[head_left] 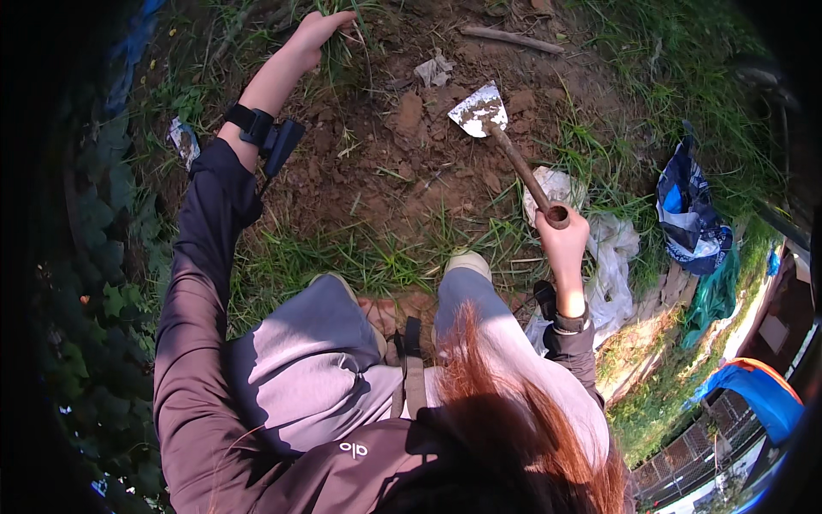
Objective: The person pulls weeds from the ground by hand and using a trowel to loosen the soil.
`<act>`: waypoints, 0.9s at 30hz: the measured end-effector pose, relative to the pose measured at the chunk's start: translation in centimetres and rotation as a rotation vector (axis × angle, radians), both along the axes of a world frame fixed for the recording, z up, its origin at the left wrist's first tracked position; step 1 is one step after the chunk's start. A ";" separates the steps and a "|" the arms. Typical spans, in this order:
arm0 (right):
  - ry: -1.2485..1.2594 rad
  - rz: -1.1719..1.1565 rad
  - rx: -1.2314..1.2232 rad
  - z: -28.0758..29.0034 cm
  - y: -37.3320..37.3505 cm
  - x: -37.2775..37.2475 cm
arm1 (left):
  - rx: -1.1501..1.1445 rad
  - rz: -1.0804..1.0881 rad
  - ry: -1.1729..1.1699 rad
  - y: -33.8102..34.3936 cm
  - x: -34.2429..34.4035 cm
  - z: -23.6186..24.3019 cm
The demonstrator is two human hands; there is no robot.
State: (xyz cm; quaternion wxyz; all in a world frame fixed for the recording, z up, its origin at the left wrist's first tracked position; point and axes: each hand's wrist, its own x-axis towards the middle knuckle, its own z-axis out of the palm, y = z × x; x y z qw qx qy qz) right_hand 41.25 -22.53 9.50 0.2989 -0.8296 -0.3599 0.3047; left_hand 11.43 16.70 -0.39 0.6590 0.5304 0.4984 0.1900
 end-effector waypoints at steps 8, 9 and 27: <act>-0.023 0.008 0.084 -4.4 3.7 -1.2 | 0.050 -0.096 0.067 -3.0 2.2 2.3; 0.179 -0.106 0.109 -6.2 4.8 -1.2 | 0.029 -0.079 0.059 -3.4 2.4 3.0; 0.093 0.123 -0.138 2.3 0.7 -3.3 | 0.501 -0.250 0.369 -0.9 0.2 -1.6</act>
